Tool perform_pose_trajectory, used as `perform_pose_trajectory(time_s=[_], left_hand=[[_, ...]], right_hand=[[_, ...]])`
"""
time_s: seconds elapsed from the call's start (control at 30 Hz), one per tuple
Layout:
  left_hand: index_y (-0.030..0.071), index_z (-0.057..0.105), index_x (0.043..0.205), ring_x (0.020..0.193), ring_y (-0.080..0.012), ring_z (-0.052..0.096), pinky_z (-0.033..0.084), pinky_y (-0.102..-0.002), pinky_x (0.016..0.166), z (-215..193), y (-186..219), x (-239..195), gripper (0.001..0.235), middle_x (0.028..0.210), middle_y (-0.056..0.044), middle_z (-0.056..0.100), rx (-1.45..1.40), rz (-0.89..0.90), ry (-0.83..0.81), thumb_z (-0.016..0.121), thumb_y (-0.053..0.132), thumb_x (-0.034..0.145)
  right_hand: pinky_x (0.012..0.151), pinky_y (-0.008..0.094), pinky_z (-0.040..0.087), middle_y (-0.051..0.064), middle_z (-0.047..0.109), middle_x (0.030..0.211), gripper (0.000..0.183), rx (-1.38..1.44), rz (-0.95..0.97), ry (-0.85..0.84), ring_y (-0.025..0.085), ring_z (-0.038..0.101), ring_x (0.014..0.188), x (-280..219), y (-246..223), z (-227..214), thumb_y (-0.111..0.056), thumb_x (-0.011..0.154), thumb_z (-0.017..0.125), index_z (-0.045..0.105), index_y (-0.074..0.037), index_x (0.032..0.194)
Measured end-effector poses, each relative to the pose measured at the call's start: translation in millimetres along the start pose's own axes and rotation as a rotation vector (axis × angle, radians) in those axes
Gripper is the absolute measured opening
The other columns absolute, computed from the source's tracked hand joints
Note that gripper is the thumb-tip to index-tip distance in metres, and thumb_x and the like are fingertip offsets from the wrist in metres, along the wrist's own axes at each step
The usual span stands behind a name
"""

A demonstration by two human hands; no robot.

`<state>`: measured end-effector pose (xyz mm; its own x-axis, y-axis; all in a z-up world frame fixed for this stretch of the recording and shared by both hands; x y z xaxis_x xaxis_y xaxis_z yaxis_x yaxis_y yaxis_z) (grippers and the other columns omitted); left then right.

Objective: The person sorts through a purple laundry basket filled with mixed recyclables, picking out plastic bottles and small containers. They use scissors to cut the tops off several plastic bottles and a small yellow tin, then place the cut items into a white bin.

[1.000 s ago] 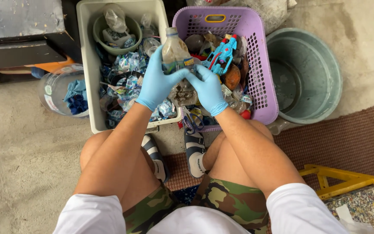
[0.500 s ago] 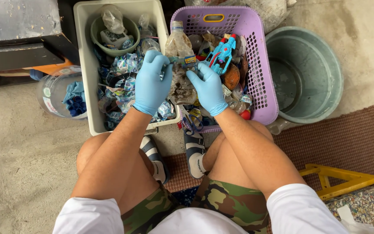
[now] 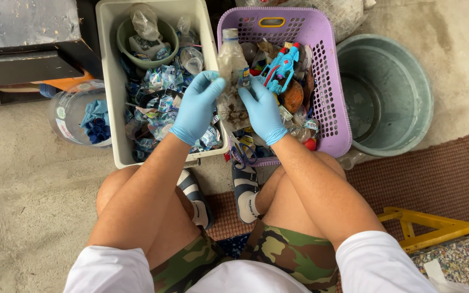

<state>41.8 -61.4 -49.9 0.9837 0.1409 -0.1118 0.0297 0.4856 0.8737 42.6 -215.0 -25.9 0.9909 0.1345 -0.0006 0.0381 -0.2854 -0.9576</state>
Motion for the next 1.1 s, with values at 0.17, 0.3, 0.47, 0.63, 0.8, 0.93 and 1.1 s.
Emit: perform_pose_trajectory(time_s=[0.17,0.3,0.47,0.63,0.8,0.93,1.1], left_hand=[[0.011,0.067,0.094,0.084,-0.0051,0.054,0.046,-0.023,0.079,-8.9,-11.2,2.6,0.019,0.088,0.005,0.063,0.114,0.047,0.130,0.085,0.012,0.088],[0.010,0.069,0.095,0.084,-0.0108,0.057,0.051,-0.027,0.076,-29.3,-43.3,26.1,0.024,0.090,-0.001,0.063,0.076,0.009,0.206,0.089,0.014,0.083],[0.011,0.073,0.093,0.080,-0.0112,0.064,0.058,-0.027,0.078,-9.5,-37.1,13.2,0.026,0.090,0.001,0.068,-0.043,-0.139,0.125,0.093,0.015,0.077],[0.003,0.072,0.089,0.070,-0.0191,0.070,0.064,-0.034,0.069,-9.7,-18.4,16.8,0.030,0.079,-0.003,0.063,-0.151,-0.203,0.047,0.096,0.006,0.072],[0.008,0.071,0.087,0.066,-0.0119,0.071,0.062,-0.020,0.059,-27.4,-28.1,45.5,0.027,0.079,-0.002,0.069,0.120,-0.191,-0.068,0.094,0.007,0.073],[0.009,0.069,0.086,0.063,-0.0104,0.070,0.063,-0.020,0.059,-42.4,8.2,50.0,0.025,0.074,0.000,0.066,0.180,-0.216,-0.124,0.091,0.004,0.075],[0.011,0.071,0.104,0.092,-0.0294,0.068,0.061,-0.043,0.080,-119.7,32.7,92.0,0.017,0.101,-0.011,0.073,1.305,-0.031,-0.089,0.062,0.001,0.092]], right_hand=[[0.122,0.061,0.034,0.033,0.037,0.159,0.066,-0.109,-0.011,-0.043,0.050,0.035,0.149,-5.8,-10.7,-3.3,-0.027,0.110,0.058,0.024,-0.005,0.162],[0.128,0.065,0.016,0.036,0.008,0.168,0.123,-0.211,-0.152,-0.155,0.053,0.011,0.157,-11.9,1.0,14.1,-0.029,0.090,0.092,-0.002,-0.009,0.167],[0.129,0.058,0.022,0.029,0.021,0.167,0.112,-0.082,-0.188,-0.283,0.042,0.021,0.156,-1.7,21.7,17.1,-0.004,0.084,0.081,0.003,-0.005,0.165],[0.125,0.055,0.029,0.014,0.035,0.166,0.094,0.359,-0.273,-0.488,0.028,0.031,0.154,8.0,28.8,12.3,-0.010,0.095,0.072,0.013,-0.012,0.168],[0.111,0.055,0.046,0.023,0.052,0.149,0.069,0.615,-0.192,-0.619,0.031,0.054,0.136,1.9,17.7,8.7,-0.006,0.091,0.058,0.036,0.002,0.156],[0.101,0.050,0.054,0.022,0.063,0.139,0.064,0.642,-0.073,-0.585,0.032,0.064,0.121,-6.0,32.9,3.5,-0.012,0.091,0.061,0.046,0.001,0.151],[0.094,0.034,0.052,0.017,0.054,0.153,0.073,0.386,-0.018,-0.666,0.020,0.064,0.108,-3.4,8.1,7.8,-0.035,0.089,0.065,0.047,0.002,0.150]])
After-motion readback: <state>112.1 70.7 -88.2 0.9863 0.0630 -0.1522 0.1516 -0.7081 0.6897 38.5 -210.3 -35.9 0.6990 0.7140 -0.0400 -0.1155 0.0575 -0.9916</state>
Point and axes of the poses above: each hand's wrist, its own x-axis towards the middle knuckle, its own z-axis out of the palm, y = z × x, the point moved 6 cm from there along x, towards the middle knuckle
